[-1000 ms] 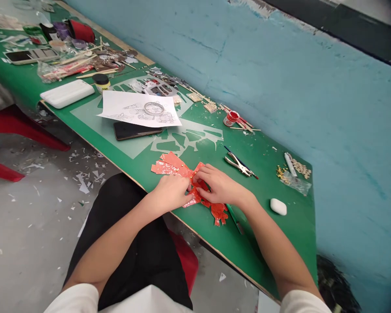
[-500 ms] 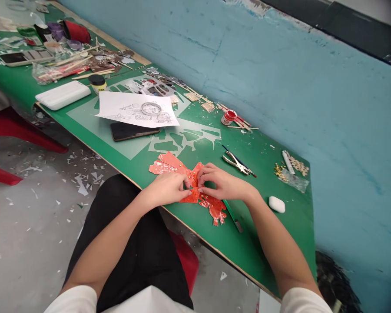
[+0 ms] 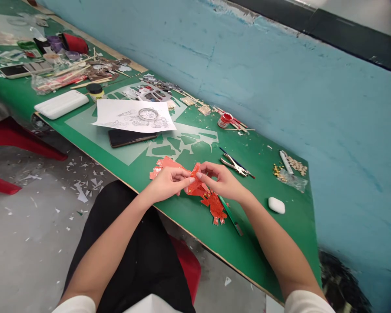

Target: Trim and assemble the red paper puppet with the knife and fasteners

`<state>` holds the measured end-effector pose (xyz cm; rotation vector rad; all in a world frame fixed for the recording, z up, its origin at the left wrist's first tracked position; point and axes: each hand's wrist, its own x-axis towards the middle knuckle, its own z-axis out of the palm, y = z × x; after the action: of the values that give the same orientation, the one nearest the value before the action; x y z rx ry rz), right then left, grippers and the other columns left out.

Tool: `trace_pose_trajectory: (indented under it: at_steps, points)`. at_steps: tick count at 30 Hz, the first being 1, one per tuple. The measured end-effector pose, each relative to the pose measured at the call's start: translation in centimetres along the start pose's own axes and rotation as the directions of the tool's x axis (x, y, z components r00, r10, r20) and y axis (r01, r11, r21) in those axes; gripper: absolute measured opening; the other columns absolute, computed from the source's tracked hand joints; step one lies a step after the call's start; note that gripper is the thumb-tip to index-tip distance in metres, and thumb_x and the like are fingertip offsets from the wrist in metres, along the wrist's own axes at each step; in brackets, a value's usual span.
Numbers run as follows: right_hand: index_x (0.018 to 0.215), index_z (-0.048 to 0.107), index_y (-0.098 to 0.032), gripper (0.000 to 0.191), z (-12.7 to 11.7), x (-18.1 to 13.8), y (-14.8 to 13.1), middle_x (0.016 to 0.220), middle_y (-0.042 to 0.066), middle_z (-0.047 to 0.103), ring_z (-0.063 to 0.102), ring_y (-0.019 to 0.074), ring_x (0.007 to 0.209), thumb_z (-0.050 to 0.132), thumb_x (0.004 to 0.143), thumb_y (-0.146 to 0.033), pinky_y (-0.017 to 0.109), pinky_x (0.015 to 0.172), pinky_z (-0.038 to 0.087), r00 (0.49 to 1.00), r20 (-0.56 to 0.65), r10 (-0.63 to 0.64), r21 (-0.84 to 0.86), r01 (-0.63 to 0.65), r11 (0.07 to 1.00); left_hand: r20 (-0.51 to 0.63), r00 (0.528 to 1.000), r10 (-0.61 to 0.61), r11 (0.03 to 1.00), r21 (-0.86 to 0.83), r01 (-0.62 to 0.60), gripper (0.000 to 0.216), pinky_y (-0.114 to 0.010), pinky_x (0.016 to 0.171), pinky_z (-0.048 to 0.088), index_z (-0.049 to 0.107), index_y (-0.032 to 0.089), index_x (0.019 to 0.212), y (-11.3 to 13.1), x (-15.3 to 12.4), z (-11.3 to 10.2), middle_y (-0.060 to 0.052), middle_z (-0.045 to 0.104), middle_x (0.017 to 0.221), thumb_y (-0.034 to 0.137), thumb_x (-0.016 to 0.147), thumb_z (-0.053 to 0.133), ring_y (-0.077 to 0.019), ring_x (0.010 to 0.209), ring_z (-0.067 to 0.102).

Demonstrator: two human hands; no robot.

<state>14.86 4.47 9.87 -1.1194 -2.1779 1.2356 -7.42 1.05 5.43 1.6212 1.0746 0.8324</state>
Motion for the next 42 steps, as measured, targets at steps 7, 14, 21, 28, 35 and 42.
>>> trace_pose_trajectory:
  at_steps: [7, 14, 21, 28, 35, 42]
  points:
    - [0.096, 0.066, -0.02, 0.033, 0.3, 0.1, 0.5, 0.084, 0.001, 0.065, 0.054, 0.0135, 0.067, 0.059, 0.101, -0.053, 0.029, 0.064, 0.046, 0.998, -0.039, 0.05, 0.04, -0.049, 0.998, -0.208, 0.914, 0.347, 0.909, 0.315, -0.274, 0.019, -0.024, 0.06, 0.054, 0.08, 0.027, 0.111, -0.2, -0.4, -0.2, 0.0, 0.081, 0.107, 0.029, 0.101, 0.064, -0.0131, 0.075, 0.071]
    - [0.093, 0.063, -0.021, 0.034, 0.4, 0.2, 1.2, 0.081, 0.0, 0.062, 0.05, 0.0128, 0.064, 0.058, 0.101, -0.053, 0.028, 0.061, 0.044, 0.996, -0.061, 0.071, 0.04, -0.069, 0.997, -0.234, 0.786, 0.573, 0.75, 0.536, -0.387, 0.016, -0.026, 0.075, 0.059, 0.08, 0.022, 0.103, -1.6, 0.2, 0.1, -0.001, 0.083, 0.101, 0.024, 0.102, 0.064, -0.0174, 0.092, 0.08]
    - [0.091, 0.063, -0.021, 0.03, 0.6, 0.0, 0.8, 0.078, 0.0, 0.061, 0.049, 0.0125, 0.062, 0.058, 0.101, -0.048, 0.027, 0.06, 0.043, 0.997, -0.064, 0.047, -0.025, -0.049, 0.999, -0.19, 0.786, 0.588, 0.688, 0.63, -0.362, 0.018, -0.024, 0.069, 0.056, 0.077, 0.021, 0.101, -1.0, -0.1, 0.0, -0.001, 0.083, 0.099, 0.024, 0.104, 0.059, -0.0155, 0.088, 0.079]
    - [0.089, 0.06, -0.021, 0.024, 0.8, 0.0, 0.7, 0.078, -0.001, 0.063, 0.049, 0.0121, 0.063, 0.056, 0.101, -0.041, 0.027, 0.063, 0.042, 0.998, -0.065, -0.009, -0.086, 0.003, 0.996, -0.158, 0.781, 0.604, 0.623, 0.705, -0.339, 0.017, -0.025, 0.065, 0.051, 0.074, 0.02, 0.101, -0.8, 0.0, 0.1, 0.0, 0.082, 0.095, 0.021, 0.104, 0.057, -0.0138, 0.081, 0.077]
    - [0.088, 0.058, -0.021, 0.022, 0.7, 0.0, 0.6, 0.076, -0.003, 0.059, 0.046, 0.0121, 0.064, 0.054, 0.102, -0.038, 0.027, 0.062, 0.039, 0.998, -0.063, -0.026, -0.115, 0.018, 0.993, -0.059, 0.773, 0.632, 0.525, 0.767, -0.37, 0.02, -0.025, 0.065, 0.047, 0.071, 0.019, 0.105, -1.1, 0.0, -0.1, -0.001, 0.081, 0.102, 0.018, 0.107, 0.052, -0.0146, 0.087, 0.076]
    - [0.085, 0.057, -0.022, 0.022, 0.8, -0.1, 0.6, 0.071, -0.003, 0.056, 0.043, 0.0126, 0.062, 0.054, 0.101, -0.037, 0.028, 0.062, 0.037, 0.997, -0.072, -0.037, -0.14, 0.027, 0.99, -0.03, 0.779, 0.626, 0.479, 0.803, -0.354, 0.024, -0.026, 0.065, 0.047, 0.072, 0.018, 0.106, -1.4, 0.0, 0.2, -0.004, 0.081, 0.101, 0.02, 0.108, 0.048, -0.0163, 0.083, 0.076]
